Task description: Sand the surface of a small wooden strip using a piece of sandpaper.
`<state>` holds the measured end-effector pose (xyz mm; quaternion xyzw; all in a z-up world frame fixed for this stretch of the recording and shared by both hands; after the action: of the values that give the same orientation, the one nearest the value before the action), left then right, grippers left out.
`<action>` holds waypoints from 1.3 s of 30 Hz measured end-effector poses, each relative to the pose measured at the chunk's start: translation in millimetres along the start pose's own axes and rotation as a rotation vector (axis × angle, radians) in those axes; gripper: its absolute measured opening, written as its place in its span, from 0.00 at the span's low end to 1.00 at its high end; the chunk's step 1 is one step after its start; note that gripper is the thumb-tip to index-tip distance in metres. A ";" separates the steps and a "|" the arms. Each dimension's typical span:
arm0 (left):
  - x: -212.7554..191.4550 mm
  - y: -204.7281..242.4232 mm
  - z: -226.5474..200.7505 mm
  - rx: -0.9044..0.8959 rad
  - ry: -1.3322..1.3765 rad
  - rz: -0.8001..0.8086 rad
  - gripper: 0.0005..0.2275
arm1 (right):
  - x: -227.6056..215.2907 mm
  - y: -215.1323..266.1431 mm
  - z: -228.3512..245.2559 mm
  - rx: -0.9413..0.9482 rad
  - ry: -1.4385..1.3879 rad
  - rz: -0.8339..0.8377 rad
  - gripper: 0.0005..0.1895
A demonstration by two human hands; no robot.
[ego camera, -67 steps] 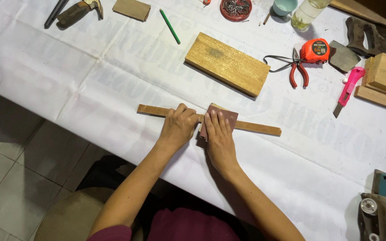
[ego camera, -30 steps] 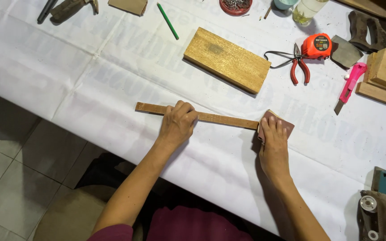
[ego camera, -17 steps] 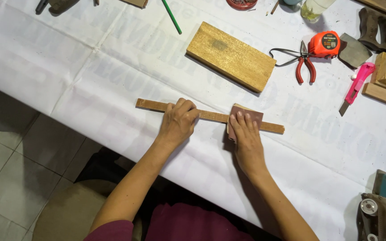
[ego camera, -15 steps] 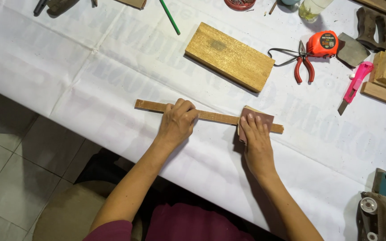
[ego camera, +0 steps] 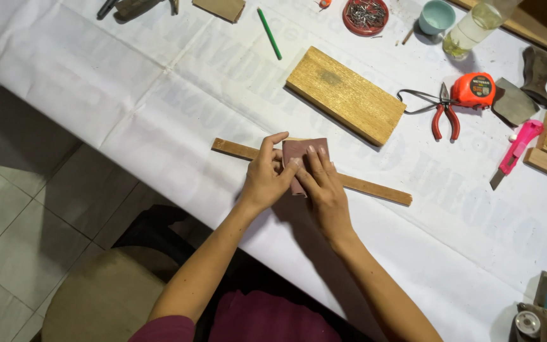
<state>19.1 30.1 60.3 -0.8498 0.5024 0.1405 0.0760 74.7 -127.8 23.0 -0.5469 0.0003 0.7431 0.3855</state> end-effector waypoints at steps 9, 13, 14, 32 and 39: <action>-13.3 0.4 27.8 0.110 -0.562 -0.213 0.16 | -11.5 -3.3 -1.2 0.076 -0.301 0.167 0.37; 26.9 6.9 8.8 0.030 -0.848 -0.195 0.19 | 1.5 1.6 -17.9 0.028 -0.242 0.197 0.30; 32.4 8.9 12.8 0.016 -0.866 -0.166 0.21 | 2.5 2.3 -20.0 0.025 -0.238 0.180 0.28; -45.6 -11.4 27.5 -0.036 -0.951 -0.213 0.18 | 4.6 -5.2 -24.2 -0.046 -0.022 0.108 0.22; 9.1 4.0 22.2 0.100 -0.886 -0.017 0.18 | -1.6 -9.5 -17.7 -0.032 -0.005 0.137 0.28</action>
<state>16.1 26.6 36.5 -0.7070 0.4203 0.4659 0.3261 94.7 -129.5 21.1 -0.5499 0.0247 0.7690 0.3249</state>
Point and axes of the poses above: each hand's wrist, its own y-axis away from the middle knuckle, its own x-axis out of the palm, z = x × y, the point moved 1 cm from there along -y, towards the middle knuckle
